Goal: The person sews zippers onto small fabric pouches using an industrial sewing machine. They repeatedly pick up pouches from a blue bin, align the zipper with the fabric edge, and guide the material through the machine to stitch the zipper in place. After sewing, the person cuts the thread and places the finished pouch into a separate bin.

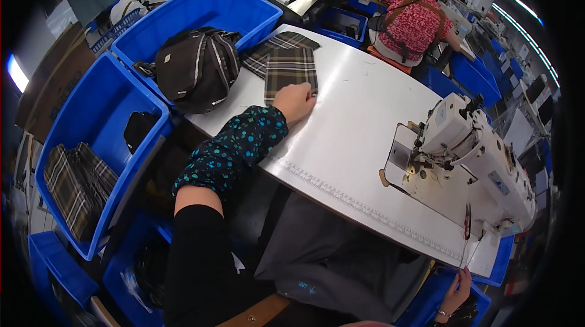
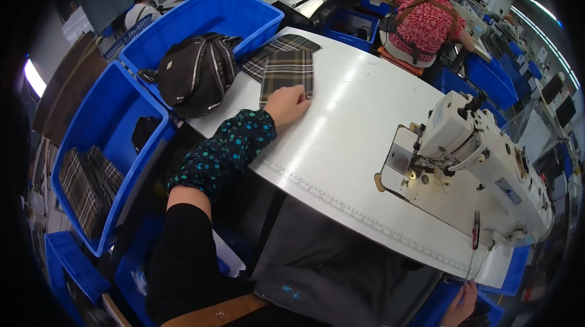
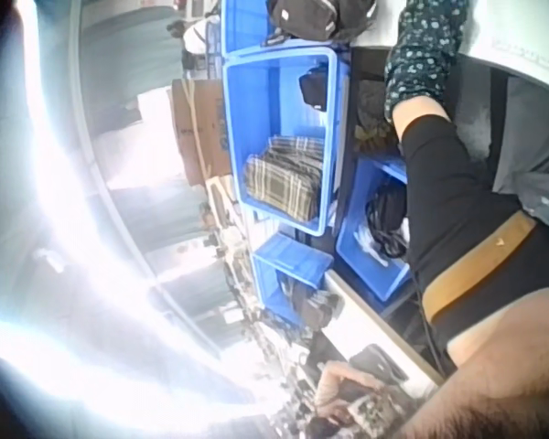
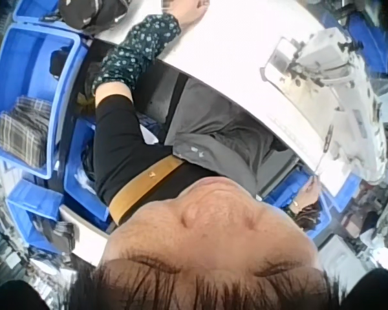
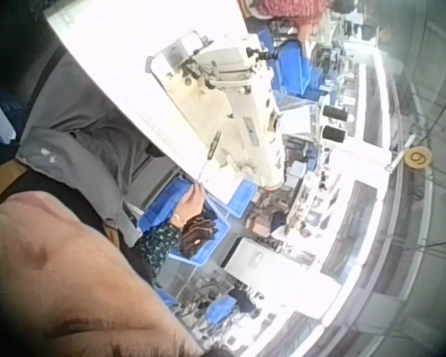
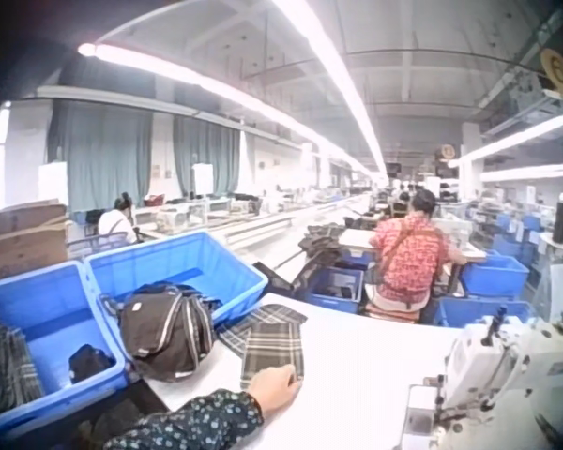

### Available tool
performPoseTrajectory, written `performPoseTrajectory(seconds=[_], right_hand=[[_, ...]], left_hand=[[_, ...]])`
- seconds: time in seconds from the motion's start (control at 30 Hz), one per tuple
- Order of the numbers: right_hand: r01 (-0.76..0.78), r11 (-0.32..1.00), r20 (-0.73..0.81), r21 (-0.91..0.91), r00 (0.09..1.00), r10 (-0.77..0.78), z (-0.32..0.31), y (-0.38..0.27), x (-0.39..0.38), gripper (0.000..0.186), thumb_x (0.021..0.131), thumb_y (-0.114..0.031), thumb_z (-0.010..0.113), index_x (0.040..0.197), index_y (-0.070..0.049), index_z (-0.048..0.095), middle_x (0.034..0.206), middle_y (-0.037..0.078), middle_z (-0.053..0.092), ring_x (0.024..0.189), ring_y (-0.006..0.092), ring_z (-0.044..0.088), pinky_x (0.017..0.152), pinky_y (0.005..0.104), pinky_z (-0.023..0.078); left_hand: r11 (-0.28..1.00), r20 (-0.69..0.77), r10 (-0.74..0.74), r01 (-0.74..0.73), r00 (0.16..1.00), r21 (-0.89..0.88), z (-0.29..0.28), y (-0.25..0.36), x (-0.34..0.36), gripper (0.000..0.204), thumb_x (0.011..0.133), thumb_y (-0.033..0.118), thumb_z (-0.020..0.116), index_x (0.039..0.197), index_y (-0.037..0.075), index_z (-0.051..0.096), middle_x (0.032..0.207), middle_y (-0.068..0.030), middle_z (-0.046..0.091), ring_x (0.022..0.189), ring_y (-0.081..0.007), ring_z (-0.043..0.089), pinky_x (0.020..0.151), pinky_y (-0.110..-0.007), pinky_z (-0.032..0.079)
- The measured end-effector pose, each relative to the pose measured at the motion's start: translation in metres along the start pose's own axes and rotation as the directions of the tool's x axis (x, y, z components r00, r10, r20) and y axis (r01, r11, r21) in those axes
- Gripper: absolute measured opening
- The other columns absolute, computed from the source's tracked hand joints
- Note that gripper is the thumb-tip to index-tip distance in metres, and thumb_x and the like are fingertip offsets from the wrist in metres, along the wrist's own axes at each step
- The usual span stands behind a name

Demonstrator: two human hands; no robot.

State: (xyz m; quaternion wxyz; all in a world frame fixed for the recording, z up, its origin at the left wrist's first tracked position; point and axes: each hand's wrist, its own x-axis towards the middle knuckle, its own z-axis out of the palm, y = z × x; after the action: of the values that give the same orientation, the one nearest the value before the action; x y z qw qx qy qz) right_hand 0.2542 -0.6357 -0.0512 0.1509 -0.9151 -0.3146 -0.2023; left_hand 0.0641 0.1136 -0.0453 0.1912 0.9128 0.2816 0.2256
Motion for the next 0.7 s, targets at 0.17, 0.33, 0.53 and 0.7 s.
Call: performPoseTrajectory(seconds=[0.17,0.33,0.53,0.7], right_hand=[[0.229,0.903,-0.069,0.364,0.973,-0.219,0.036,-0.183,0.057,0.018,0.092,0.003,0.069,0.11,0.002,0.073,0.123,0.02,0.074,0.105,0.0353,0.073,0.088,0.0403,0.058],[0.382,0.781,-0.038,0.495,0.907,-0.42,0.085,-0.333,0.086,0.045,0.091,-0.009,0.073,0.135,-0.001,0.066,0.136,0.019,0.068,0.11,0.0382,0.066,0.097,0.0458,0.051],[0.449,0.834,0.088,0.322,0.863,-0.498,0.117,-0.348,0.107,0.051,0.094,-0.028,0.074,0.135,0.0,0.062,0.144,0.015,0.064,0.13,0.0385,0.059,0.111,0.0558,0.043],[0.423,0.872,0.109,0.245,0.882,-0.459,0.132,-0.333,0.13,0.042,0.096,-0.029,0.073,0.128,-0.004,0.063,0.146,0.014,0.063,0.135,0.0358,0.058,0.116,0.0562,0.039]], left_hand=[[0.439,0.517,-0.015,0.47,0.856,-0.766,0.028,0.115,-0.066,0.032,0.106,0.037,0.067,0.104,0.006,0.062,0.087,-0.0016,0.063,0.077,-0.0096,0.065,0.07,-0.028,0.058],[-0.1,0.552,-0.031,0.546,0.834,-0.831,0.058,0.176,-0.127,0.022,0.107,0.029,0.066,0.116,0.01,0.06,0.106,0.0005,0.062,0.101,-0.0089,0.061,0.093,-0.029,0.057],[0.885,-0.409,0.131,-0.292,0.903,-0.362,-0.036,0.088,-0.084,0.023,0.096,0.02,0.077,0.111,0.005,0.068,0.108,-0.0058,0.067,0.102,-0.0206,0.065,0.085,-0.036,0.053],[0.859,-0.691,0.036,0.331,0.722,0.391,-0.15,-0.032,-0.056,0.034,0.088,0.029,0.081,0.112,0.008,0.07,0.113,-0.0133,0.066,0.108,-0.0368,0.064,0.089,-0.049,0.055]])
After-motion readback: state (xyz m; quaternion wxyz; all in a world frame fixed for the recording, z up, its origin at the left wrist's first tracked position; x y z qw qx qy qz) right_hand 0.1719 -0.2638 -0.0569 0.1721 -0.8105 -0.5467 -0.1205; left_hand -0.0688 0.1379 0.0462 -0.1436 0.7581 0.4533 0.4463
